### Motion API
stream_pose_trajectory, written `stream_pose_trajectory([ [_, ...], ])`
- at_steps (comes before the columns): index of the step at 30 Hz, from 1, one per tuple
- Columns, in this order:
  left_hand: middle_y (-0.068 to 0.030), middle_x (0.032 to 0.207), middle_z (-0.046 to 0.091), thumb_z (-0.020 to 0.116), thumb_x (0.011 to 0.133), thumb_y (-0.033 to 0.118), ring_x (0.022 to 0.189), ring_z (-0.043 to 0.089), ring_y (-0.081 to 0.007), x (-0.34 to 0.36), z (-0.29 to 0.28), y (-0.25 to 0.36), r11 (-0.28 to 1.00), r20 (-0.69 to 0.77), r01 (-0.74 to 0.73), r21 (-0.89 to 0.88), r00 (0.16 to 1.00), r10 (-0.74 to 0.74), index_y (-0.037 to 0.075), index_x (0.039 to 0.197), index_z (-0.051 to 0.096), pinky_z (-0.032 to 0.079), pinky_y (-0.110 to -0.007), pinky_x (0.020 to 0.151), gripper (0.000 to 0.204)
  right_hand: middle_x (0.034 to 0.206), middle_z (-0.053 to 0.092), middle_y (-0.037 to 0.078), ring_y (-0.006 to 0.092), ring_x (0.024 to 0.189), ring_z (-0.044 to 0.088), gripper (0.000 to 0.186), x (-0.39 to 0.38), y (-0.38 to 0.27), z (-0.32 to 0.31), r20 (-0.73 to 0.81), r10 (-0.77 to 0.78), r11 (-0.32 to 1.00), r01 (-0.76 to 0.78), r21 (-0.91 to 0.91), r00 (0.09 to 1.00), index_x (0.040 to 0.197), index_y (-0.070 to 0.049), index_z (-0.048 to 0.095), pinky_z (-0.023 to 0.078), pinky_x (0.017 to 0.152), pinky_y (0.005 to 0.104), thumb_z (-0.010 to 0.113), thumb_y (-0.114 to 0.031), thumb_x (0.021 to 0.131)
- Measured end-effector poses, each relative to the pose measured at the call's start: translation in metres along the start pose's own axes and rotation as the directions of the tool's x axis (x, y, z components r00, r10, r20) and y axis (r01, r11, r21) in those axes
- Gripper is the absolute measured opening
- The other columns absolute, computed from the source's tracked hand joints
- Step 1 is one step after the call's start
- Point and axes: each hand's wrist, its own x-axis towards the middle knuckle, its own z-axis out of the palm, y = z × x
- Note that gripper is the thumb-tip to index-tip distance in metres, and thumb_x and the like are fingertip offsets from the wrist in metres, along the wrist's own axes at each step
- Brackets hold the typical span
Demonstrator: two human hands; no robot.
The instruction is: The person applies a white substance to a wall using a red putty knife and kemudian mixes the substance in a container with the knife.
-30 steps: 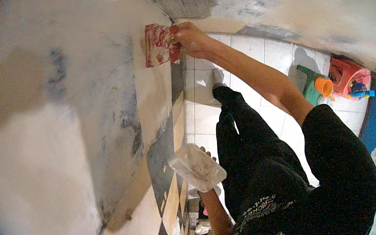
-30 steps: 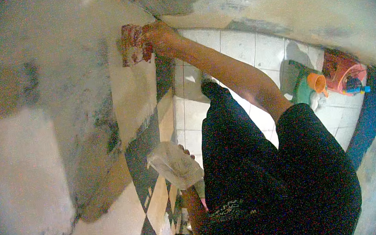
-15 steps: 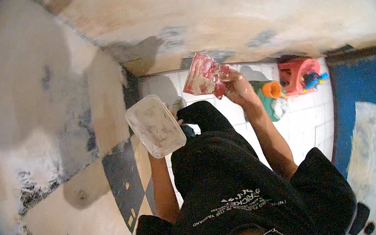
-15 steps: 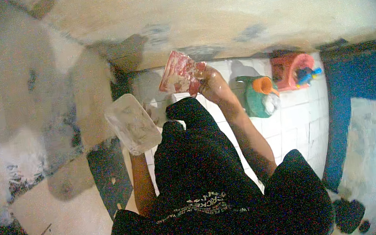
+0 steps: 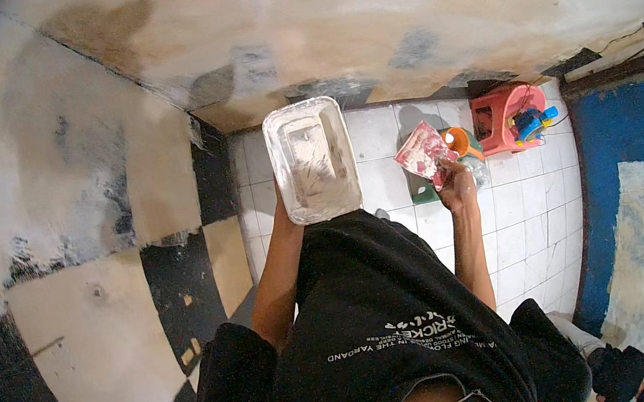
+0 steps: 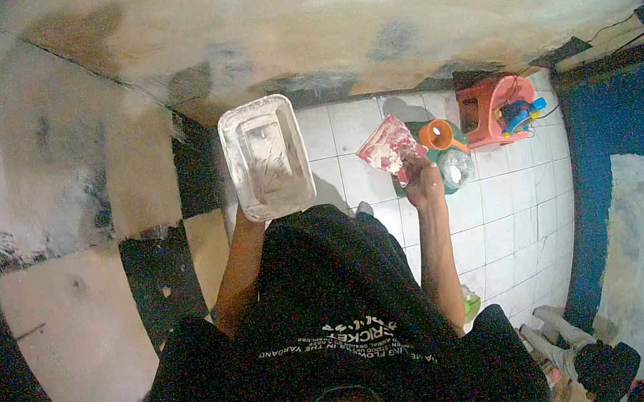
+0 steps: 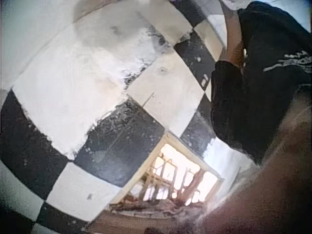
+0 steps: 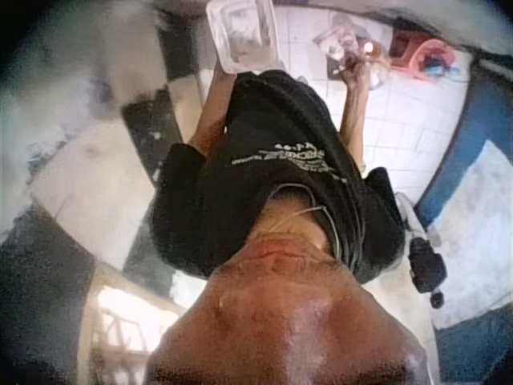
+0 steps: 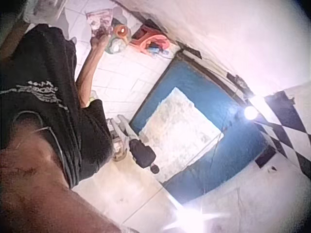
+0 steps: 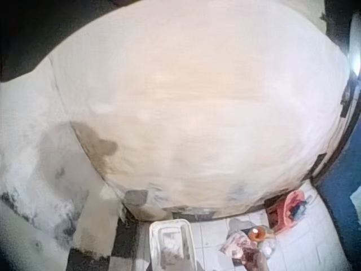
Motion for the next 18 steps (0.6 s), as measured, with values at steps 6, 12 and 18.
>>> stream_pose_trajectory([
  [6, -0.0198, 0.128, 0.050, 0.040, 0.089, 0.064, 0.111, 0.056, -0.0329, -0.013, 0.091, -0.087, 1.000, 0.227, 0.013, 0.001, 0.974, -0.013, 0.007, 0.139, 0.034, 0.050, -0.047, 0.091, 0.076, 0.086, 0.063, 0.009, 0.0203, 0.077, 0.062, 0.011, -0.017, -0.046, -0.083, -0.044, -0.022, 0.999, 0.023, 0.025, 0.999, 0.092, 0.000, 0.057, 0.053, 0.070, 0.0319, 0.054, 0.002, 0.081],
  [12, -0.0140, 0.127, 0.053, 0.036, 0.091, 0.063, 0.110, 0.057, -0.0292, -0.070, -0.004, -0.146, 0.983, -0.231, -0.167, 0.080, 0.956, 0.182, 0.008, 0.137, 0.039, 0.049, -0.046, 0.092, 0.072, 0.106, 0.061, 0.011, 0.0239, 0.096, 0.061, 0.024, -0.016, -0.044, -0.161, -0.049, 0.038, 0.999, -0.037, 0.032, 0.998, 0.109, 0.001, 0.053, 0.050, 0.086, 0.0378, 0.046, 0.000, 0.086],
  [18, -0.0131, 0.130, 0.051, 0.038, 0.090, 0.064, 0.112, 0.055, -0.0291, -0.090, 0.004, -0.158, 0.997, -0.018, -0.060, -0.044, 0.998, 0.059, 0.008, 0.137, 0.039, 0.048, -0.046, 0.094, 0.073, 0.094, 0.063, 0.012, 0.0242, 0.083, 0.063, 0.021, -0.047, -0.050, -0.166, -0.066, -0.060, 0.997, 0.063, 0.045, 0.996, 0.103, 0.004, 0.055, 0.053, 0.078, 0.0381, 0.050, 0.001, 0.083],
])
